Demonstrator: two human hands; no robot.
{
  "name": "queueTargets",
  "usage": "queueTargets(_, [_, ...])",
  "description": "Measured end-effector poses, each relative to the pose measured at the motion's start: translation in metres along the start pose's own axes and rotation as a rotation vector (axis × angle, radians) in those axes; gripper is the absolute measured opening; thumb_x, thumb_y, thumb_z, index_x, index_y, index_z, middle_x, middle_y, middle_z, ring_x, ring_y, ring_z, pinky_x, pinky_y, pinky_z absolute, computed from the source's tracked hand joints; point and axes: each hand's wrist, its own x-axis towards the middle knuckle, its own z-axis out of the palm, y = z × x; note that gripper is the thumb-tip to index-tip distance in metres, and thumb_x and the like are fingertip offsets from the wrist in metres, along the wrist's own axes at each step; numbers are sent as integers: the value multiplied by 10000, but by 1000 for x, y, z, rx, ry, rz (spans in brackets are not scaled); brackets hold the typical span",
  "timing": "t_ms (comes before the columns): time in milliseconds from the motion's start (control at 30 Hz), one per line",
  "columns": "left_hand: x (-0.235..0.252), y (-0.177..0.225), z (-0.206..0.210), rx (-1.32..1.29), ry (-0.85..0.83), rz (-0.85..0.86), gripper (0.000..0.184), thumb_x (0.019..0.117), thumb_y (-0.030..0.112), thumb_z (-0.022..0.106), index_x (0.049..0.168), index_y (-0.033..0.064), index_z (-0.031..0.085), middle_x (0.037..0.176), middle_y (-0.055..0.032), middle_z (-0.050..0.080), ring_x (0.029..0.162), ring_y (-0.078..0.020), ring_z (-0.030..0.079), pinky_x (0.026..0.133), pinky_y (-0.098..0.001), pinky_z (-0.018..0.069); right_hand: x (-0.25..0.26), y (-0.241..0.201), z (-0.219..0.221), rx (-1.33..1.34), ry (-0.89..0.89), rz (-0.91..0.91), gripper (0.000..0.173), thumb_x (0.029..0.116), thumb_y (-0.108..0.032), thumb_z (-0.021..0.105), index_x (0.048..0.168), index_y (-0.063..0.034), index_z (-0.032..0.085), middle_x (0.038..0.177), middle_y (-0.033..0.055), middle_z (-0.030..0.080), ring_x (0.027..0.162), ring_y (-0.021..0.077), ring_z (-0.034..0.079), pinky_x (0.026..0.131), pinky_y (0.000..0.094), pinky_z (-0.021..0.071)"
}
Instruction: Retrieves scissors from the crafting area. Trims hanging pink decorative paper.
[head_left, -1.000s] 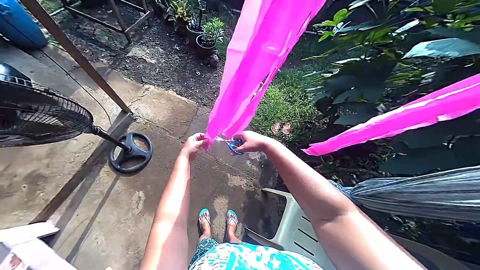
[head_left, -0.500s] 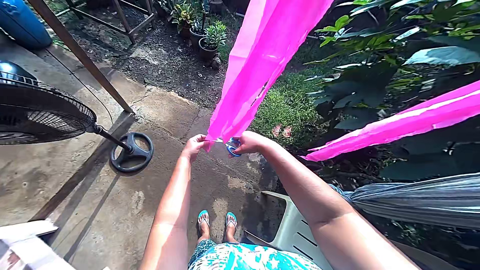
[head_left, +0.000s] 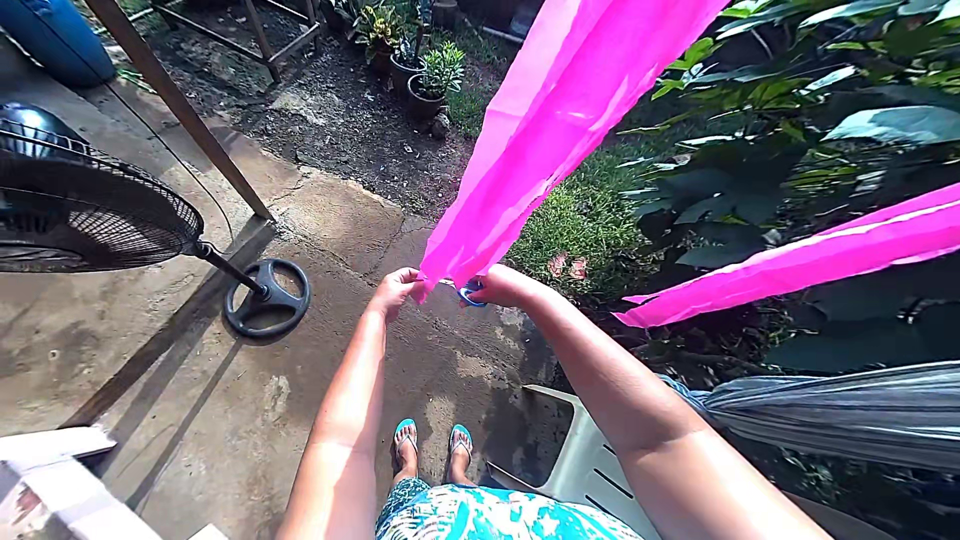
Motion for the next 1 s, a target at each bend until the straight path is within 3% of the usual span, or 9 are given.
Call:
queueTargets(300, [-1, 0, 2, -16, -15, -6, 99, 962, -18, 649, 1061, -12, 648, 886, -52, 689, 750, -90, 640, 744, -281, 557, 5, -1, 3, 40, 12, -74, 393, 916, -394, 771, 970, -10, 711, 877, 166, 676, 882, 333, 648, 870, 587, 496])
queueTargets(433, [-2, 1, 3, -35, -16, 1, 91, 960, -33, 644, 1049, -15, 644, 863, -48, 685, 737, -82, 634, 737, -271, 553, 5, -6, 4, 54, 23, -55, 371, 910, -366, 783, 1002, -14, 711, 919, 174, 682, 914, 343, 650, 886, 598, 494])
queueTargets(600, [-3, 1, 1, -32, -18, -3, 104, 954, -33, 650, 1055, -10, 648, 872, -47, 681, 738, -84, 631, 736, -270, 551, 0, -11, 3, 26, 12, 0, 297, 970, -271, 723, 1046, 16, 714, 1019, 229, 701, 1022, 393, 664, 950, 603, 486])
queueTargets(900, [-4, 3, 0, 10, -13, -9, 109, 964, -14, 646, 1073, -14, 646, 909, -59, 682, 778, -83, 630, 763, -282, 548, -2, -10, 7, 110, 65, -72, 369, 936, -351, 760, 979, 13, 713, 911, 178, 675, 895, 330, 640, 865, 562, 496])
queueTargets(1000, [-2, 1, 0, 7, -22, -9, 128, 965, -13, 649, 1092, -25, 646, 942, -76, 678, 802, -101, 630, 787, -302, 549, 1, -11, 8, 106, 61, -77, 359, 942, -349, 752, 995, 5, 717, 945, 189, 690, 939, 345, 655, 902, 580, 494])
